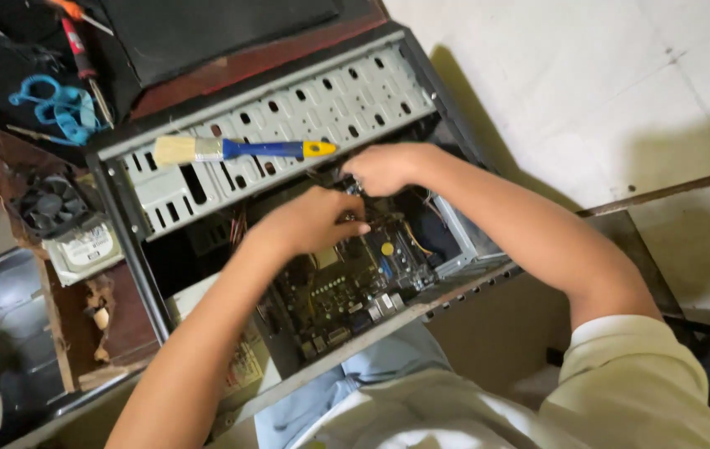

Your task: Reinstalling a power supply unit into a computer case, securing it with screws, and connecting the power cables to the motherboard.

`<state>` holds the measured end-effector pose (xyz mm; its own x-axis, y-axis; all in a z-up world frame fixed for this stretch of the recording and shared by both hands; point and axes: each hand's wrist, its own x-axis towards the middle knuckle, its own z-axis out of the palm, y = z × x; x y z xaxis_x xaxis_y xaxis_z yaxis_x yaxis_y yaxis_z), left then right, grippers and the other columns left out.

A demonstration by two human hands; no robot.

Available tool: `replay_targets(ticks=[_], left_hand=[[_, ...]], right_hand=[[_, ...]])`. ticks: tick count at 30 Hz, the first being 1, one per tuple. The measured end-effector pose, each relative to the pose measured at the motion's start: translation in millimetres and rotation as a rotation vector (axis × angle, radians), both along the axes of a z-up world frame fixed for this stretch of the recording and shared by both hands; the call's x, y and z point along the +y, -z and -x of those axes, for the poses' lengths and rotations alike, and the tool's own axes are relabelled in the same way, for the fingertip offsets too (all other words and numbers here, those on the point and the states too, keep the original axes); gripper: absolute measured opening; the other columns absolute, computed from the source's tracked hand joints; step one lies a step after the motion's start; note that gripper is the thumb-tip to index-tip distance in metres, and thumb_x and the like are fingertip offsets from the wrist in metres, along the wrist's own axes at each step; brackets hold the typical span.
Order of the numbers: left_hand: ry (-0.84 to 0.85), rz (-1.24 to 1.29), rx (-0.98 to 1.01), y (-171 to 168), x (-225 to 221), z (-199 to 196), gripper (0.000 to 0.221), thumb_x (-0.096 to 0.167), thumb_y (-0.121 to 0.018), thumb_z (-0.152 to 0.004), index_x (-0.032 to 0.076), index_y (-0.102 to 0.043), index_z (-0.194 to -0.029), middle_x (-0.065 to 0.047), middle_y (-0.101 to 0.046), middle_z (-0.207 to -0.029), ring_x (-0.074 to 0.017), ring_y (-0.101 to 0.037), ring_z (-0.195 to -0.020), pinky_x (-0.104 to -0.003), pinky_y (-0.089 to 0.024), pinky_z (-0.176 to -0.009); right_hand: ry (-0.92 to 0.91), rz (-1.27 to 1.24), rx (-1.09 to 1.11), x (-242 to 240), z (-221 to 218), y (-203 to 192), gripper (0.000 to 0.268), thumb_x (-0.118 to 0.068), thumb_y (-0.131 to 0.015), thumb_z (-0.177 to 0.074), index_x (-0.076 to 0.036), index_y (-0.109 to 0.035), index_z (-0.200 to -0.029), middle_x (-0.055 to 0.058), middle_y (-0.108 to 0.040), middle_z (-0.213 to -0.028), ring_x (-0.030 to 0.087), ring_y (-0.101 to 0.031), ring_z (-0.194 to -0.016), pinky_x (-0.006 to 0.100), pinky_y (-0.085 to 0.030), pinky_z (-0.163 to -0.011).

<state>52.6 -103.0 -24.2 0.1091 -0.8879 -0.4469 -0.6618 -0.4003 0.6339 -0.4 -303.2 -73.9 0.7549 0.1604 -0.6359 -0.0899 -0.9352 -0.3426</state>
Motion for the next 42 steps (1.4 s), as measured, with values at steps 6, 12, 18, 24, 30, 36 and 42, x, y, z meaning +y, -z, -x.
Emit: replay_targets(ticks=[6,12,18,24,30,36,42], left_hand=[[-0.095,0.042,-0.278,-15.9,20.8,7.4,0.023,0.037,-0.066,-0.096,0.020,-0.073,-0.109,-0.009,-0.074,-0.105,-0.0422,-0.073,-0.094,-0.055,-0.061,-0.080],[-0.200,0.266,-0.442,21.5,23.1,23.4,0.018,0.027,-0.054,-0.105,0.020,-0.068,-0.115,-0.005,-0.070,-0.100,-0.0376,-0.075,-0.079,-0.051,-0.063,-0.066],[-0.236,0.239,-0.382,-16.1,48.3,19.9,0.025,0.020,-0.051,-0.104,0.017,-0.069,-0.121,-0.008,-0.069,-0.093,-0.0347,-0.075,-0.073,-0.045,-0.062,-0.061],[-0.117,0.296,-0.488,-42.3,77.4,27.3,0.018,0.012,-0.061,-0.099,0.017,-0.078,-0.105,-0.013,-0.069,-0.085,-0.0290,-0.073,-0.074,-0.036,-0.061,-0.065],[-0.202,0.418,-0.535,-28.1,123.7,53.6,0.019,0.014,-0.067,-0.085,0.012,-0.070,-0.104,-0.006,-0.060,-0.094,-0.0275,-0.061,-0.086,-0.040,-0.047,-0.083],[-0.292,0.308,-0.401,-11.7,176.6,81.6,0.021,0.027,-0.069,-0.087,0.012,-0.070,-0.103,-0.001,-0.066,-0.118,-0.0276,-0.050,-0.144,-0.050,-0.038,-0.116],[-0.414,0.333,-0.357,-0.9,178.8,98.8,0.023,0.025,-0.066,-0.090,0.013,-0.068,-0.109,-0.002,-0.063,-0.127,-0.0268,-0.041,-0.149,-0.051,-0.028,-0.120]], right_hand=[[-0.061,0.088,-0.118,8.7,23.6,-35.5,0.053,-0.001,-0.047,-0.087,0.001,-0.056,-0.139,0.025,-0.066,-0.127,0.046,-0.063,-0.118,0.058,-0.050,-0.099],[-0.123,0.256,-0.419,-7.9,69.7,-33.4,0.050,0.005,-0.058,-0.078,0.006,-0.062,-0.128,0.020,-0.069,-0.113,0.040,-0.067,-0.106,0.050,-0.055,-0.089],[-0.433,0.428,-0.563,-42.0,97.8,-7.9,0.028,-0.001,-0.073,-0.069,-0.011,-0.068,-0.094,0.002,-0.067,-0.088,0.025,-0.070,-0.089,0.037,-0.054,-0.080],[-0.494,0.443,-0.460,-40.0,105.6,25.3,0.012,-0.008,-0.072,-0.073,-0.015,-0.069,-0.081,0.002,-0.069,-0.080,0.025,-0.071,-0.077,0.038,-0.056,-0.072],[-0.469,0.453,-0.015,-39.5,115.3,59.8,0.007,-0.008,-0.065,-0.080,-0.008,-0.073,-0.078,0.015,-0.074,-0.084,0.036,-0.072,-0.071,0.048,-0.057,-0.065],[-0.446,0.430,-0.071,-34.7,79.5,29.4,0.003,0.002,-0.070,-0.082,0.000,-0.070,-0.085,0.020,-0.074,-0.093,0.025,-0.075,-0.070,0.035,-0.068,-0.059],[-0.437,0.445,-0.243,-45.1,80.4,52.9,0.007,0.000,-0.066,-0.078,-0.001,-0.066,-0.085,0.015,-0.065,-0.098,0.033,-0.073,-0.081,0.045,-0.063,-0.064]])
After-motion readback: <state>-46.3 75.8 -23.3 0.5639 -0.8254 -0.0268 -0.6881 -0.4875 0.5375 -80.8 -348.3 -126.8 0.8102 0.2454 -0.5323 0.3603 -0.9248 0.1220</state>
